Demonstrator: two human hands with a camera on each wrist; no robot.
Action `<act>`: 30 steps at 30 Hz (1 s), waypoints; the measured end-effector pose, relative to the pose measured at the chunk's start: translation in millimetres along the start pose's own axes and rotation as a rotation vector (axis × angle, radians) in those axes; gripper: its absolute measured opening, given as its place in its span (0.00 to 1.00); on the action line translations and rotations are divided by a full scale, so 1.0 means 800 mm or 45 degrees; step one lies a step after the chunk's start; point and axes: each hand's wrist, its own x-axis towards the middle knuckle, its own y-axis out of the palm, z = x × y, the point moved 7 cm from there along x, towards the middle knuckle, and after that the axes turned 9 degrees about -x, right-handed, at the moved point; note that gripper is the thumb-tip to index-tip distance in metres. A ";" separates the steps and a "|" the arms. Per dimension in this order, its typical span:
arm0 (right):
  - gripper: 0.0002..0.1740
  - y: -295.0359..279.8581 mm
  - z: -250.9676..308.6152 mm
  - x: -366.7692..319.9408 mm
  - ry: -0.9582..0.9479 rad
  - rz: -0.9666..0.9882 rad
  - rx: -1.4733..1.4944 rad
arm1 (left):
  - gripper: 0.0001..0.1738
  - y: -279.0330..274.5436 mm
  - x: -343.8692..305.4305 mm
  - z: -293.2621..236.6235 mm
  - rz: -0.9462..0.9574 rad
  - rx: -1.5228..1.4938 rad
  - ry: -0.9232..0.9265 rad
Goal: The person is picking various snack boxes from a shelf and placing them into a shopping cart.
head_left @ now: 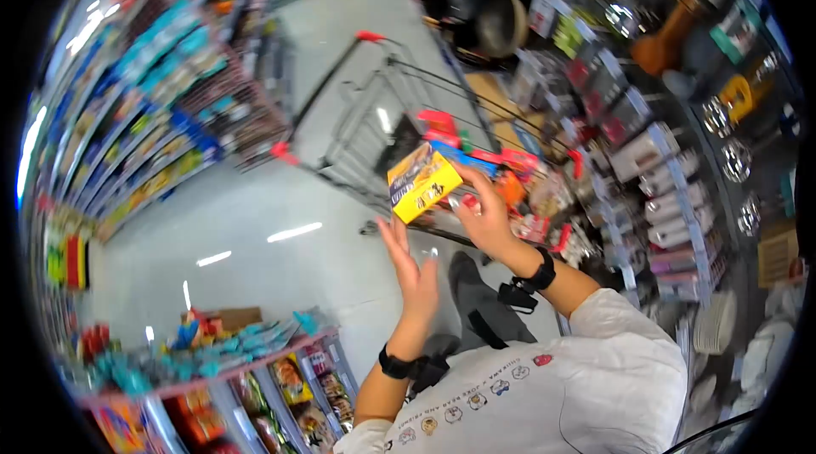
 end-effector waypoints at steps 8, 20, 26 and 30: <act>0.35 0.136 0.252 -0.069 -0.466 0.574 0.869 | 0.55 -0.170 -0.187 -0.218 -0.521 0.512 0.617; 0.47 0.279 0.377 -0.201 -0.298 1.871 1.435 | 0.56 -0.230 -0.369 -0.290 -1.123 1.060 0.621; 0.51 0.283 0.402 -0.225 -0.649 2.222 1.299 | 0.54 -0.228 -0.394 -0.285 -1.466 0.425 0.709; 0.53 0.287 0.406 -0.239 -0.760 2.312 1.298 | 0.53 -0.223 -0.410 -0.271 -1.613 0.300 0.741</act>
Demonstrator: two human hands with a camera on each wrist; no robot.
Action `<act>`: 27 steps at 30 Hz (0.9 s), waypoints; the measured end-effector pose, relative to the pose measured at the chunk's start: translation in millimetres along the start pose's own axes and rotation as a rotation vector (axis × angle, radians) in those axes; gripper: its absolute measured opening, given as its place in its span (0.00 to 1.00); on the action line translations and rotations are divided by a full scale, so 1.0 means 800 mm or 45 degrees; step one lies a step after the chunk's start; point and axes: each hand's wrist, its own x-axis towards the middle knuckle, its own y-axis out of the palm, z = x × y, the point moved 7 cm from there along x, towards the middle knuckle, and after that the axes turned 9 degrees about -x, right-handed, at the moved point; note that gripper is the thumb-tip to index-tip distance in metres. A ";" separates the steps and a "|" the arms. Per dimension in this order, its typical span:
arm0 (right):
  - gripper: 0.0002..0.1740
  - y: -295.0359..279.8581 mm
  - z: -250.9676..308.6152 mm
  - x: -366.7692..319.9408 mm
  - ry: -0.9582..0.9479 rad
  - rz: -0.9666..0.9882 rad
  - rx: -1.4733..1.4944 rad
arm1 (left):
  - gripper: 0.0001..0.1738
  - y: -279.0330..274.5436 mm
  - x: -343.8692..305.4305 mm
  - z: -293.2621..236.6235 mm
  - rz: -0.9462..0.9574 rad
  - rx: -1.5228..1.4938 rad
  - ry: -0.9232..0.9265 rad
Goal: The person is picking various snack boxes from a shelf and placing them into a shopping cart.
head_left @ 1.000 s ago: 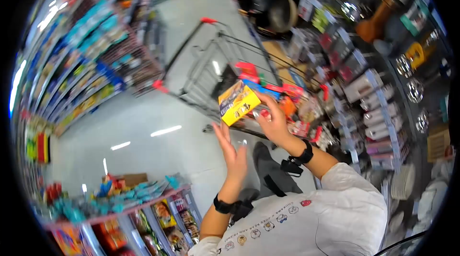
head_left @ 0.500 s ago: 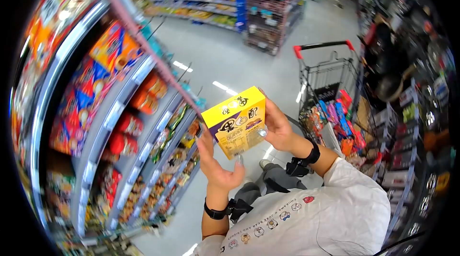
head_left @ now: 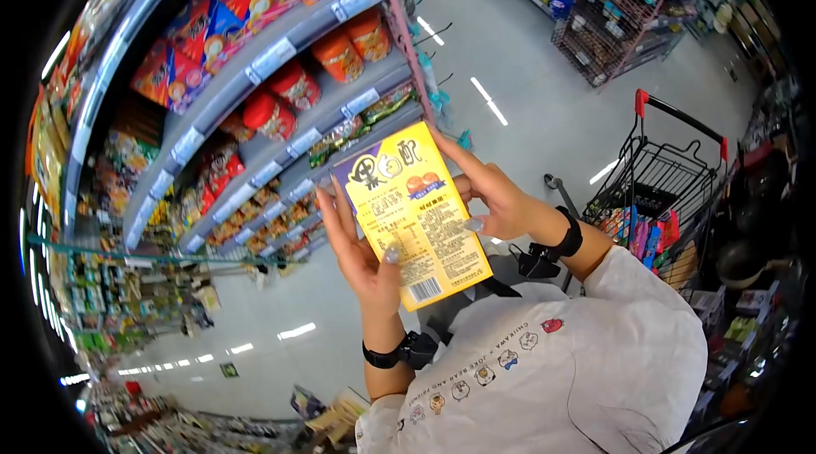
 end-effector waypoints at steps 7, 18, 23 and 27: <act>0.53 0.021 -0.026 -0.002 0.032 0.061 0.235 | 0.44 -0.006 -0.022 0.001 -0.201 -0.049 -0.050; 0.50 0.017 -0.025 -0.007 0.079 -0.108 0.292 | 0.39 -0.005 -0.007 0.014 -0.084 -0.041 -0.090; 0.45 0.009 -0.033 -0.002 0.098 -0.366 0.189 | 0.37 -0.008 0.012 0.017 0.113 0.146 -0.144; 0.43 0.002 -0.048 0.004 0.191 -0.459 0.173 | 0.34 -0.022 0.025 0.034 0.280 0.559 -0.079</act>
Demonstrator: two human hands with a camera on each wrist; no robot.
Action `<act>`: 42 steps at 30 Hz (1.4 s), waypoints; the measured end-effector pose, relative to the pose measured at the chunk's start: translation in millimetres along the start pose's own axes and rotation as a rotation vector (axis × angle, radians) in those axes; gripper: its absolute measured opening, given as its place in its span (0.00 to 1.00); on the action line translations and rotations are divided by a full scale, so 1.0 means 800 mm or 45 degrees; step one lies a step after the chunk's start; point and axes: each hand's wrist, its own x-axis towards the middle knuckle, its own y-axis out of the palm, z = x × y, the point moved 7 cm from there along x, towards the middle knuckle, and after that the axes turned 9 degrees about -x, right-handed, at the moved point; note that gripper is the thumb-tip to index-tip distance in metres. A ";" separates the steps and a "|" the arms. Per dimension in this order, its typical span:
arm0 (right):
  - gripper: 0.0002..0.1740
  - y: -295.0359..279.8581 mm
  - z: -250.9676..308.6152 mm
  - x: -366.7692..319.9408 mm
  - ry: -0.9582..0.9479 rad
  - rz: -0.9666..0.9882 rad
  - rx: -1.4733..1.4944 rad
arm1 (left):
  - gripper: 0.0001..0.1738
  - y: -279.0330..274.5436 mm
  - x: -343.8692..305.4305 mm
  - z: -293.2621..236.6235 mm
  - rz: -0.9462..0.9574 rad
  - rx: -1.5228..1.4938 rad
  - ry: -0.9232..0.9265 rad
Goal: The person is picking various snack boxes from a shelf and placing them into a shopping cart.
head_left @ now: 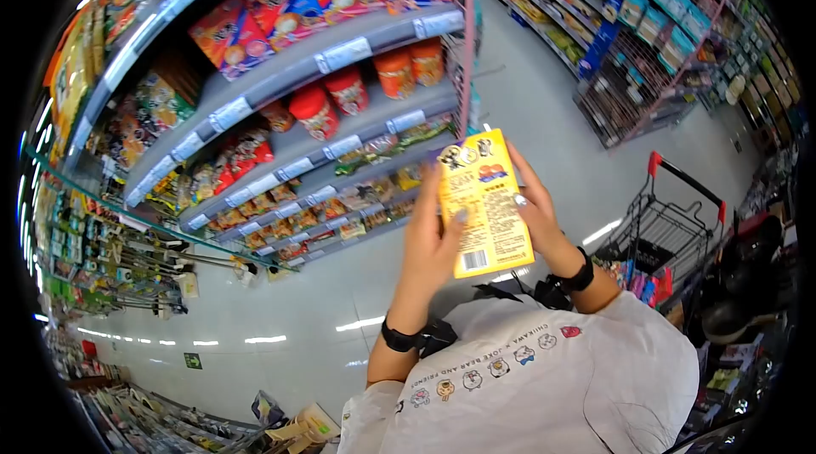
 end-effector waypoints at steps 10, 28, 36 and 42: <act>0.48 0.093 0.041 0.039 -0.115 -0.116 -0.681 | 0.65 -0.039 -0.002 0.033 0.557 0.163 -0.048; 0.32 0.309 0.024 0.090 -0.397 0.061 -0.855 | 0.43 -0.271 -0.075 0.096 -0.059 -1.905 -0.326; 0.21 0.308 -0.053 0.088 -0.072 0.358 -0.417 | 0.34 -0.280 -0.087 0.136 -0.079 -1.613 -0.461; 0.17 0.265 -0.111 0.104 0.391 0.201 0.025 | 0.30 -0.265 -0.054 0.147 -0.041 -1.386 -0.646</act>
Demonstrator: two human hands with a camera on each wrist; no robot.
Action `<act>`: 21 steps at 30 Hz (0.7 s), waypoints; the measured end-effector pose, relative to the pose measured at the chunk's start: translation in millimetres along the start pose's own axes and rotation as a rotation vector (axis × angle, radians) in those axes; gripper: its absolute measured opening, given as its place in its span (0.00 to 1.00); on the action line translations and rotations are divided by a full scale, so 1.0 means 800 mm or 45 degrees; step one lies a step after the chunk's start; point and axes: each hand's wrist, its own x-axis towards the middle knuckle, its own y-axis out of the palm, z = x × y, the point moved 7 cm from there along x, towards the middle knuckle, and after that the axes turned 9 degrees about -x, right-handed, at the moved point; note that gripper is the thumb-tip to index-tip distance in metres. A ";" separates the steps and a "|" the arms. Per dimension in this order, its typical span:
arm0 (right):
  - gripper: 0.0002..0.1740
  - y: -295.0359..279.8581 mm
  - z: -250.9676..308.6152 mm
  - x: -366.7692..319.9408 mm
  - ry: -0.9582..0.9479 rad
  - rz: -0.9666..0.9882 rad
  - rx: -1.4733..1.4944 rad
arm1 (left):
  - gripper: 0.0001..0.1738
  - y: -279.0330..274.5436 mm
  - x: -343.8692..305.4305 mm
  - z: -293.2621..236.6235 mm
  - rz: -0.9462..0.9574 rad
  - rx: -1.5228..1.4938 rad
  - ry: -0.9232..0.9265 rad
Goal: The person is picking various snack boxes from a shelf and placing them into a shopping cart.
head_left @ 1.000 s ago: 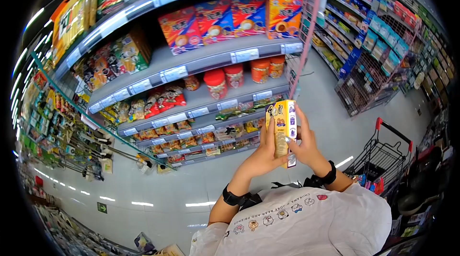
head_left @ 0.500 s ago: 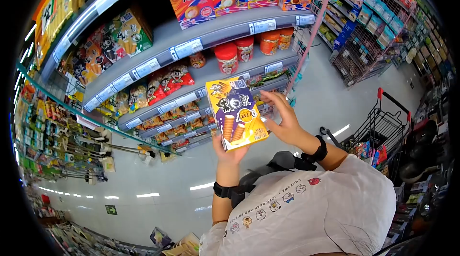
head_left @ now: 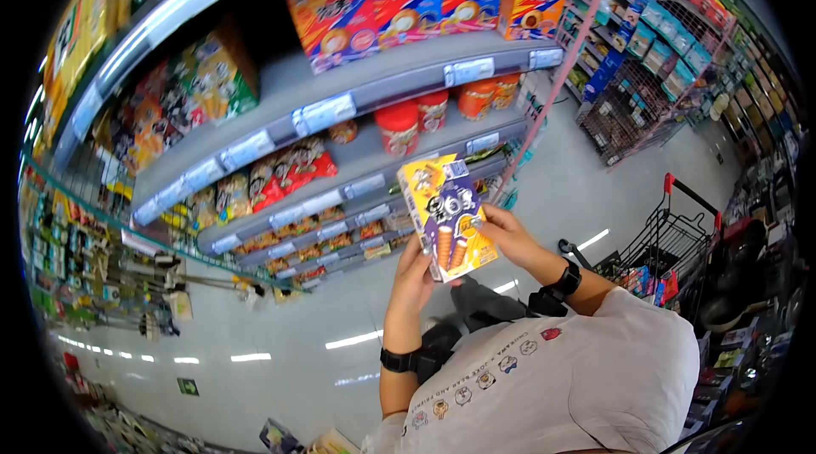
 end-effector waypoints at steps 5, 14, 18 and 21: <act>0.21 -0.049 -0.006 0.040 -0.090 0.087 -0.062 | 0.26 -0.005 0.045 0.000 -0.045 0.098 0.000; 0.29 -0.155 0.050 0.099 -0.249 -0.060 -0.065 | 0.21 0.049 0.167 -0.028 -0.092 0.380 0.159; 0.28 -0.164 0.046 0.117 -0.358 0.025 0.018 | 0.21 0.051 0.189 -0.059 -0.122 0.733 0.356; 0.28 -0.143 0.061 0.139 -0.456 0.094 0.112 | 0.20 0.050 0.178 -0.091 -0.225 0.994 0.493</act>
